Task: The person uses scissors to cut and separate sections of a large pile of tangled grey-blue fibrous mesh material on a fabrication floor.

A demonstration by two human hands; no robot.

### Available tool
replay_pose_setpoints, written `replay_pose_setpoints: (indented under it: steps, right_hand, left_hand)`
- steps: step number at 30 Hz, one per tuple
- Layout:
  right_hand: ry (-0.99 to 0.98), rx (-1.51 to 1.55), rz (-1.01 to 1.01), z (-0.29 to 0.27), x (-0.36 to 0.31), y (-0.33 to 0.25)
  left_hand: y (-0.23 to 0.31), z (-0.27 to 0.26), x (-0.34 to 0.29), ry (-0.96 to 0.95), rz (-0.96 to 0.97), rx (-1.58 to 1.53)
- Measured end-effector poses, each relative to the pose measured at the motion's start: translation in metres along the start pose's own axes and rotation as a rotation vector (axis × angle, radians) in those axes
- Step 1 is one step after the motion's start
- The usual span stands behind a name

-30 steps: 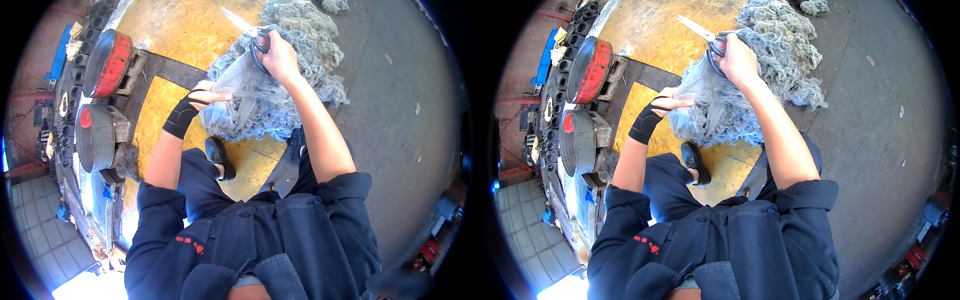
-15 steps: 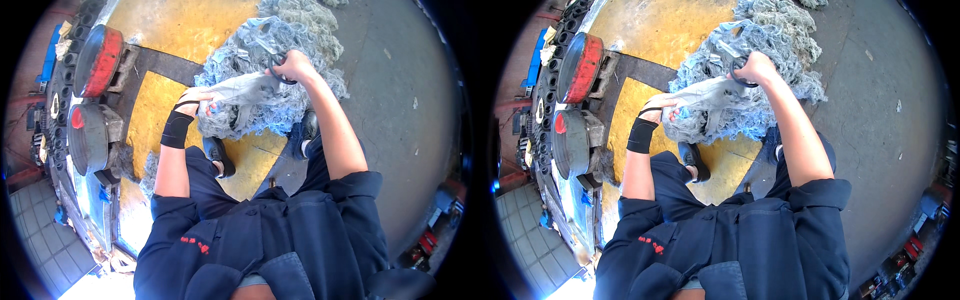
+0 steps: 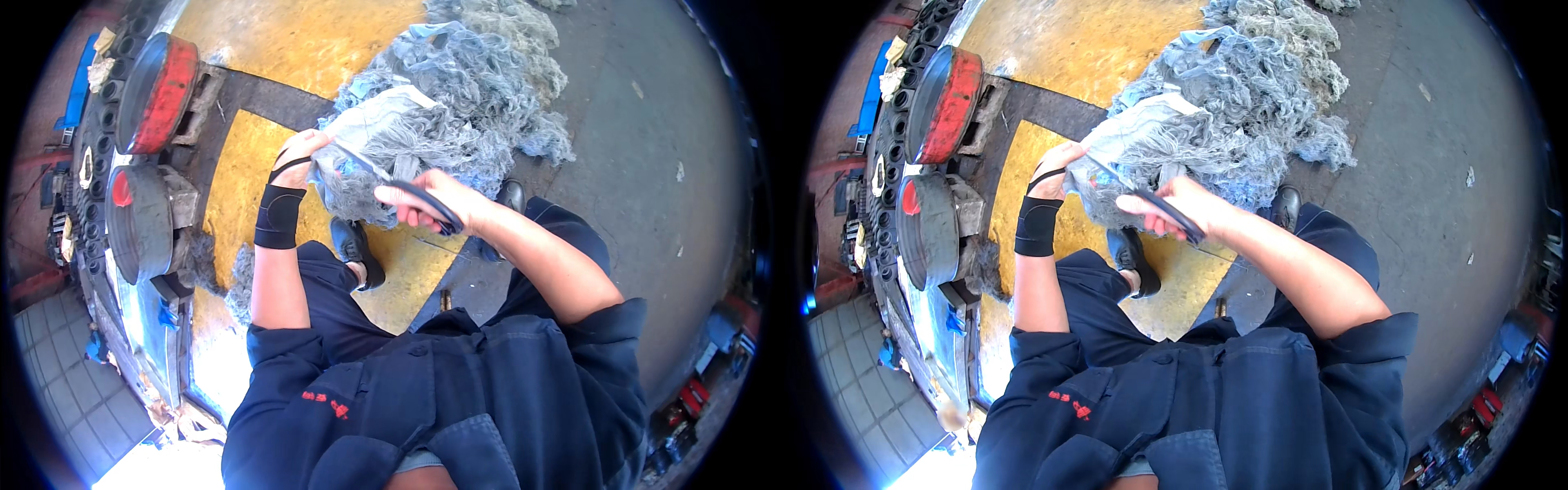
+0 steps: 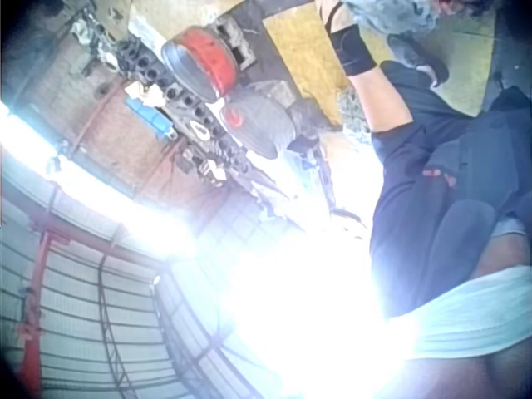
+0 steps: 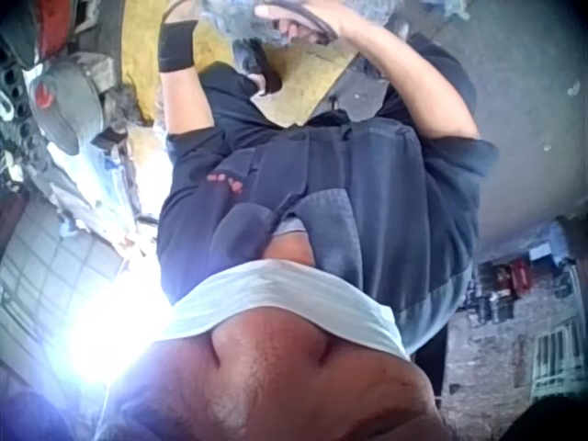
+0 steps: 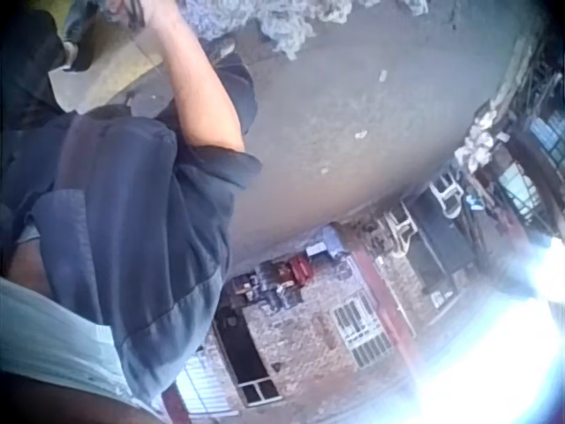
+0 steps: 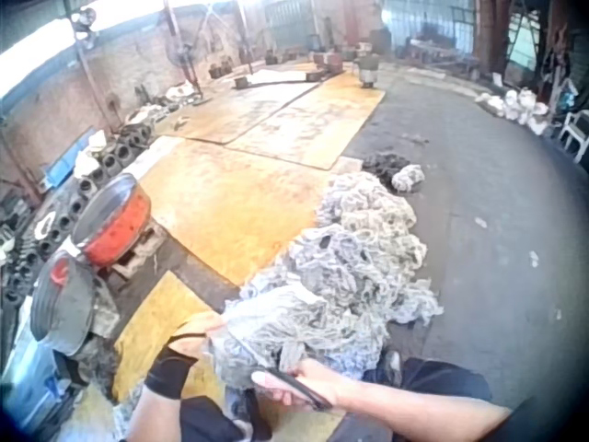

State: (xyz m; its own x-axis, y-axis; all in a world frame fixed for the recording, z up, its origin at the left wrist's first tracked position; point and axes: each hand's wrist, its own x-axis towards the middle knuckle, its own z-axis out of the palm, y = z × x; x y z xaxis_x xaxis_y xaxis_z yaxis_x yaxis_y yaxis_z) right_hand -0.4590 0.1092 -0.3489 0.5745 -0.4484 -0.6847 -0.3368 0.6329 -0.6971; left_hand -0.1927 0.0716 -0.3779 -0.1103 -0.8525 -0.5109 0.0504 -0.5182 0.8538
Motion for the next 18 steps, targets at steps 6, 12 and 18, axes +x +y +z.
replay_pose_setpoints:
  steps: [6, 12, 18]
  right_hand:
    - [-0.195, 0.101, 0.039, 0.013, 0.019, 0.032]
    - [-0.202, 0.199, 0.028, 0.013, 0.03, 0.022]
    - [-0.217, 0.156, -0.017, 0.008, 0.042, 0.019]
  left_hand:
    - [0.004, 0.0, -0.002, 0.012, 0.01, 0.065]
    - [0.01, 0.007, -0.008, -0.055, 0.046, 0.12]
    - [0.011, 0.015, -0.012, -0.09, 0.05, 0.088]
